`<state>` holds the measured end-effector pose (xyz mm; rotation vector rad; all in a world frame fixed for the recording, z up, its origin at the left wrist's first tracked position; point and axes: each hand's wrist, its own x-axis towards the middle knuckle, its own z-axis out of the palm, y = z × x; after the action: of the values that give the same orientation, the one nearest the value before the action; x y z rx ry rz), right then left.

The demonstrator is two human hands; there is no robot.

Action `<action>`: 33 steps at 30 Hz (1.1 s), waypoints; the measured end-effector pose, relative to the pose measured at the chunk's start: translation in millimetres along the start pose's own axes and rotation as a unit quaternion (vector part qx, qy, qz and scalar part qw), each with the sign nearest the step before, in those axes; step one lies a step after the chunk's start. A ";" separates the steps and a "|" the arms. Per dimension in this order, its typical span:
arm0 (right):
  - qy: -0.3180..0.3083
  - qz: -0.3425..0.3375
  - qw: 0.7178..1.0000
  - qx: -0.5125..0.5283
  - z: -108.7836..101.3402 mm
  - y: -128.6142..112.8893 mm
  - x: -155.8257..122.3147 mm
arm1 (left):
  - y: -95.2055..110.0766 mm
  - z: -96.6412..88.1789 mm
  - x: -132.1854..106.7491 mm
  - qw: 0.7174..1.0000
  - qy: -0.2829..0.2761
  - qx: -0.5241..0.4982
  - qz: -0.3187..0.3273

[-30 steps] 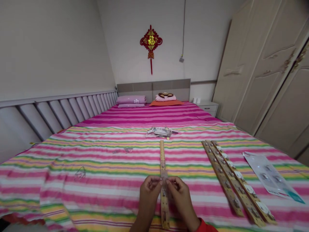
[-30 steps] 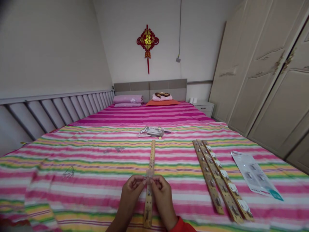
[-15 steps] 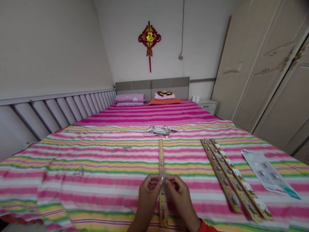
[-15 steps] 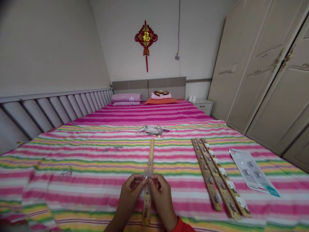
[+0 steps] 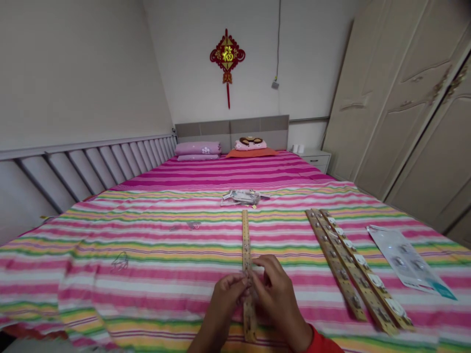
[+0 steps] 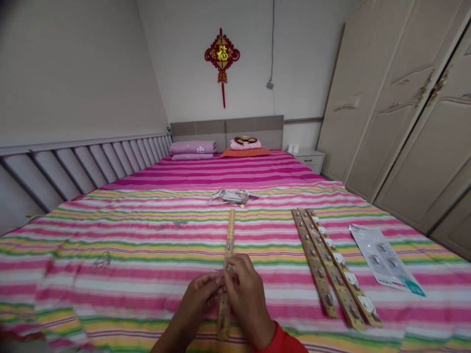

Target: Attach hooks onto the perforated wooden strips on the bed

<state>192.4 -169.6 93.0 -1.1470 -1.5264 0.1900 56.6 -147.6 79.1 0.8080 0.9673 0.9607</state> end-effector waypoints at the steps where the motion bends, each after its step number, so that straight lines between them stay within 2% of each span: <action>1: 0.011 0.025 0.999 0.018 0.0 1.8 2.1 | -0.3 0.0 -1.5 0.999 -0.017 -0.020 -0.033; 4: 0.036 0.124 0.987 0.092 2.8 7.8 5.0 | -1.0 0.1 -3.9 0.989 -0.048 -0.097 -0.105; 7: 0.037 0.218 0.955 0.195 7.3 12.8 3.3 | 0.8 0.6 -3.2 0.964 -0.013 -0.206 -0.167; 10: 0.030 0.282 0.917 0.282 10.6 15.8 -0.2 | 4.9 2.0 -2.2 0.935 0.014 -0.285 -0.209; 13: 0.014 0.315 0.892 0.324 12.4 16.9 -2.9 | 9.0 5.2 -2.4 0.928 0.012 -0.303 -0.219; 16: -0.001 0.335 0.876 0.346 13.9 16.0 -3.8 | 11.1 9.0 -1.5 0.934 0.009 -0.289 -0.210; 21: -0.009 0.322 0.875 0.362 16.2 20.0 1.0 | 9.1 10.2 8.7 0.950 -0.008 -0.244 -0.193; 23: -0.017 0.309 0.881 0.358 16.8 28.6 7.1 | 6.5 7.3 17.1 0.965 -0.021 -0.199 -0.170; 25: -0.019 0.301 0.889 0.344 17.5 41.4 16.3 | 4.1 2.7 28.4 0.984 -0.022 -0.134 -0.120; 27: -0.025 0.306 0.891 0.334 18.5 57.1 27.8 | 3.2 -2.9 42.3 0.997 0.007 -0.057 -0.049; 30: -0.042 0.345 0.876 0.334 22.0 81.4 45.9 | 6.8 -10.0 66.1 0.995 0.069 0.039 0.054; 33: -0.046 0.383 0.862 0.328 28.4 102.9 59.8 | 14.0 -13.2 91.6 0.987 0.083 0.065 0.120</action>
<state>233.1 -60.7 55.0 -1.1127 -0.8702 1.2226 63.1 -56.3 59.5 0.9809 1.1024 1.1959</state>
